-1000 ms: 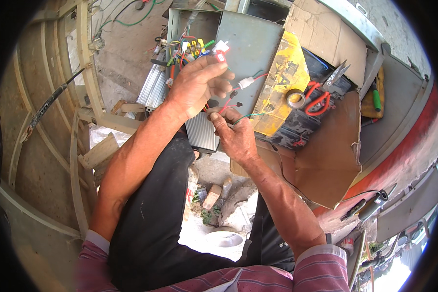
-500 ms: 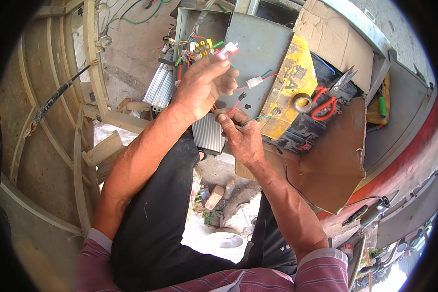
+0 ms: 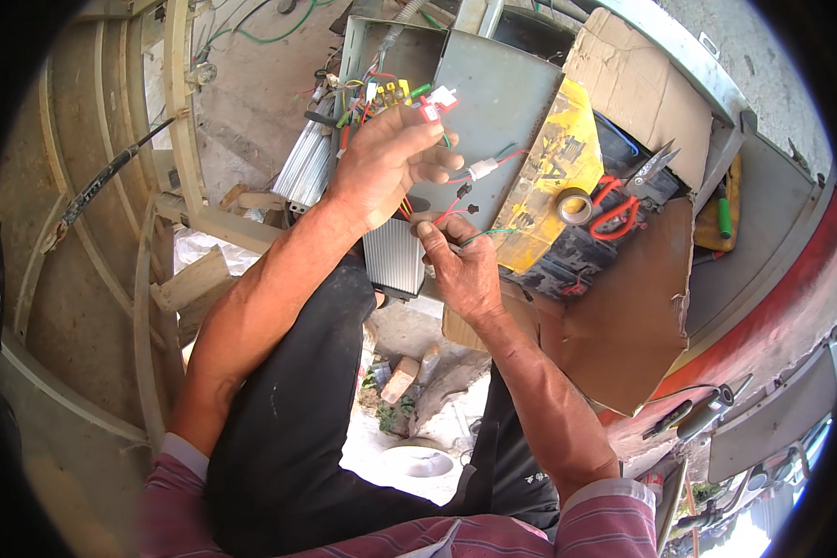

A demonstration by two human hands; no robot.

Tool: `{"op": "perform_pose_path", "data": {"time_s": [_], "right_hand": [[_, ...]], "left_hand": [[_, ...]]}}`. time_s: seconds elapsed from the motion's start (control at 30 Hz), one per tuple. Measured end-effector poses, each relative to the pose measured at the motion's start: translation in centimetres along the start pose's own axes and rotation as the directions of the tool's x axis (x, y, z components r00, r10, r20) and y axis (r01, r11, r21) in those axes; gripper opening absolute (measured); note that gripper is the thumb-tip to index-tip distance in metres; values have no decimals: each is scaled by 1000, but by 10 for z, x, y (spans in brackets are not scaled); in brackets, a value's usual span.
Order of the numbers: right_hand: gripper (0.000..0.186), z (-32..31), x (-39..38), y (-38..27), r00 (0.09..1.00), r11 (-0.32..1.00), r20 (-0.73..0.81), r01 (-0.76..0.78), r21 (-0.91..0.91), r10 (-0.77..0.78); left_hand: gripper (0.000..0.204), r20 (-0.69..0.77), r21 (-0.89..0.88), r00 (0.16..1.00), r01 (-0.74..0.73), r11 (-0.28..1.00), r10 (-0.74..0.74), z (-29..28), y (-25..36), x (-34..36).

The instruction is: The person sits on the ground and works on a wiring harness connected to a silver heat sink. They strip wire ends, twist wires together, and use orange-handled pliers to cut and crimp connections. The person also handles a roll of electrical tape near the end.

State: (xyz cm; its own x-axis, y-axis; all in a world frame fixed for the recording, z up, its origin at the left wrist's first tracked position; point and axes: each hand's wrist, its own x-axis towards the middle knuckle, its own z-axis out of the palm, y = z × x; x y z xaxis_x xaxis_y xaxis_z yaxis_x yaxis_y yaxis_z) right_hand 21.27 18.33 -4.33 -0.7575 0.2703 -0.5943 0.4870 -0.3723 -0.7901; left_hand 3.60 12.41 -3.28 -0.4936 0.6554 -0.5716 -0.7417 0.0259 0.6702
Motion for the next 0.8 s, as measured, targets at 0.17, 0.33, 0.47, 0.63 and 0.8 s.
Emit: {"op": "perform_pose_path", "data": {"time_s": [0.17, 0.33, 0.47, 0.63, 0.8], "right_hand": [[31, 1, -1, 1, 1000, 1000, 2, -5, 14, 5], [31, 0, 0, 2, 1000, 1000, 4, 2, -12, -2], [30, 0, 0, 2, 1000, 1000, 8, 10, -8, -9], [29, -1, 0, 1, 1000, 999, 9, 4, -34, -4], [29, -1, 0, 0, 1000, 999, 4, 26, -20, -26]], "left_hand": [[11, -17, -34, 1000, 13, 999, -14, 0, -2, 0], [12, -39, -40, 999, 27, 999, -28, 1, -1, 1], [14, -38, -84, 998, 39, 996, -42, 3, 0, 0], [22, -45, -91, 998, 35, 995, -40, 4, 0, 2], [27, -36, -23, 999, 23, 999, -24, 1, -2, 4]]}}
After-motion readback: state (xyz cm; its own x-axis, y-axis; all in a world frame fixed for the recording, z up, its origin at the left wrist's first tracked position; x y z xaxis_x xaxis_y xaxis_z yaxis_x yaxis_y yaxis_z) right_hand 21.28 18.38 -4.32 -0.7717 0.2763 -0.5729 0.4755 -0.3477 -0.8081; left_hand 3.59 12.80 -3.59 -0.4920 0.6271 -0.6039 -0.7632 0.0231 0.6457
